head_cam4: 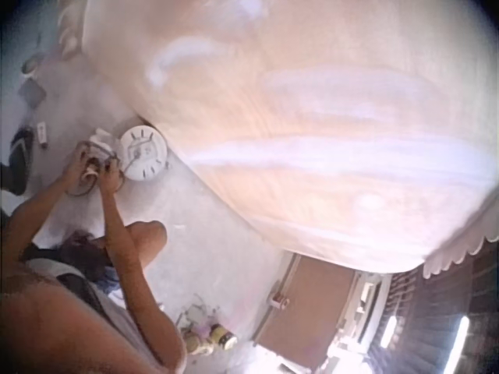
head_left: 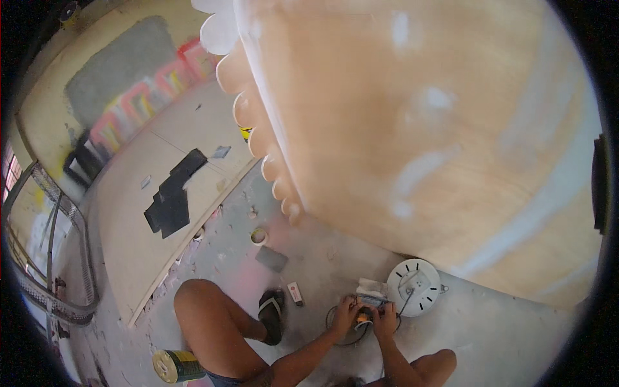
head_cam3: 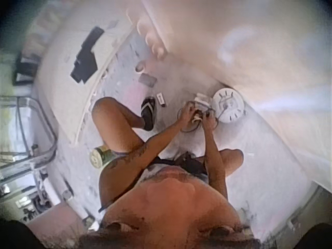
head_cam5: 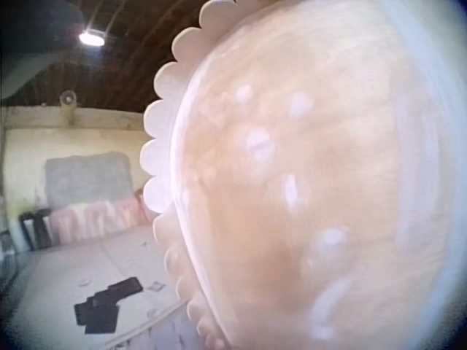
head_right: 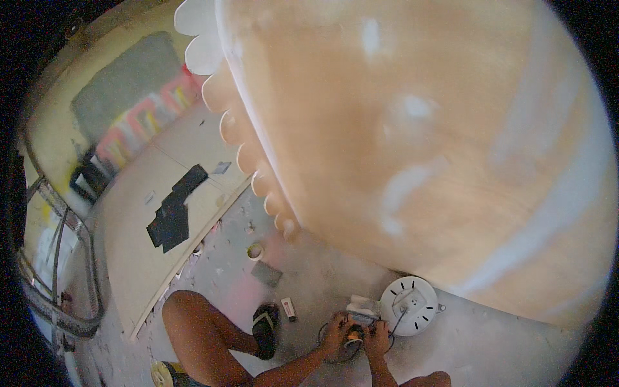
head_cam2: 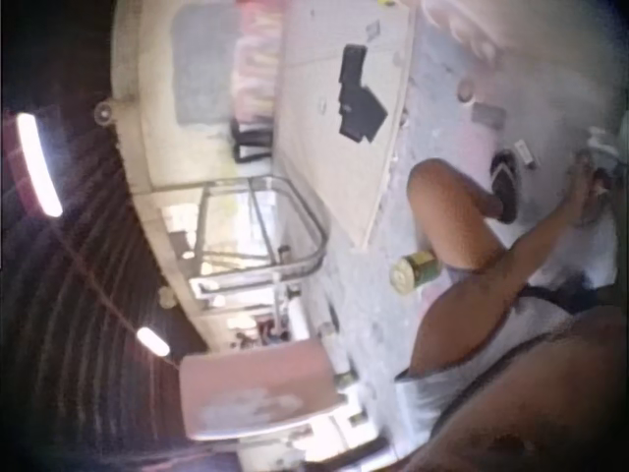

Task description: Sand the surface and edges of a large wooden furniture piece using an electric sander.

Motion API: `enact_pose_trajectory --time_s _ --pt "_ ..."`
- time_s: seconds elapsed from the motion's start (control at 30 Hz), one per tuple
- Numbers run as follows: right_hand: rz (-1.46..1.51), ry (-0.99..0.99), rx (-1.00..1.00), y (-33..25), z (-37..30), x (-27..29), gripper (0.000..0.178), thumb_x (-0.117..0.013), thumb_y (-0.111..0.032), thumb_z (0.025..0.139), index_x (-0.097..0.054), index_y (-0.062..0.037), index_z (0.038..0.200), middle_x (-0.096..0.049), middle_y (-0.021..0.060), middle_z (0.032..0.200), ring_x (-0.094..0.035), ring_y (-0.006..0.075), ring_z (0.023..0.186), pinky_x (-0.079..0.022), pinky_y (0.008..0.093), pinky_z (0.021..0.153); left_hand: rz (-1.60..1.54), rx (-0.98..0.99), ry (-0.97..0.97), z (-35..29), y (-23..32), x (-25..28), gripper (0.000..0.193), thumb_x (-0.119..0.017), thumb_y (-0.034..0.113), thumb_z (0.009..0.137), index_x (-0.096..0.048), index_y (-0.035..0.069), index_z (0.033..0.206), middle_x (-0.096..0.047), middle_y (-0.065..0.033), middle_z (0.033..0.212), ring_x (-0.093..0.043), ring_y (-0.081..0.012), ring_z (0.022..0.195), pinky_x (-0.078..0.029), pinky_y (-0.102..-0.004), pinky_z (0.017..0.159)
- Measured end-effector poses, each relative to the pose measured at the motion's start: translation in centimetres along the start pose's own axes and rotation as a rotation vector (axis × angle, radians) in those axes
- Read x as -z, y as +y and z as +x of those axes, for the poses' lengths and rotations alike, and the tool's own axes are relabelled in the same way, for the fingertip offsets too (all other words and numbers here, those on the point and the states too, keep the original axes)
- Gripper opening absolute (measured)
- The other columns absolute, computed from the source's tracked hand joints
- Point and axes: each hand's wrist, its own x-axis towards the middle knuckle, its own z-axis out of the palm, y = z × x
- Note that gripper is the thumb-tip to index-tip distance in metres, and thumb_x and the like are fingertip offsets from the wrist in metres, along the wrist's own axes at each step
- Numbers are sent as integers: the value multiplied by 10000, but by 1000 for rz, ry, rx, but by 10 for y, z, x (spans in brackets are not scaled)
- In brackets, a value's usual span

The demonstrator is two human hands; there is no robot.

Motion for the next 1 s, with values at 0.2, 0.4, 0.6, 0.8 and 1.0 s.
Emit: enact_pose_trajectory --time_s 0.2,0.4,0.6,0.8,1.0 --pt "15 -16 -59 -1 3 42 329 -810 -181 825 -607 -15 1024 -611 190 1085 -633 403 992 -540 467 804 35 -177 -84 6 9 10 238 -648 219 985 -699 -8 1037 -605 -203 1199 -581 -346 1108 -461 -416 1000" --pt "-172 -286 48 -22 9 56 299 -708 -261 908 -653 -161 1186 -595 56 1318 -698 320 1002 -575 484 791 59 -128 -228 2 24 27 284 -640 173 947 -693 4 1168 -625 -195 1284 -572 -362 1204 -454 -457 1029" --pt "-67 -252 266 -12 24 76 208 -639 -177 960 -646 -142 1165 -631 77 1210 -680 348 1016 -564 451 829 225 -190 -296 -6 3 41 339 -620 167 963 -654 -3 1255 -589 -206 1355 -595 -368 1212 -474 -429 1025" --pt "238 137 103 -23 38 112 124 -612 -130 1006 -599 -22 1066 -640 157 963 -631 363 870 -507 416 758 300 -125 -544 -47 -1 35 391 -595 154 977 -607 1 1337 -537 -225 1446 -580 -368 1265 -474 -423 1031" --pt "311 616 67 -90 73 181 163 -633 -193 1024 -647 -35 1062 -645 104 875 -608 205 700 -497 332 638 636 -122 -629 -33 -49 80 439 -593 114 961 -544 -22 1376 -568 -245 1398 -578 -377 1264 -489 -429 1020"
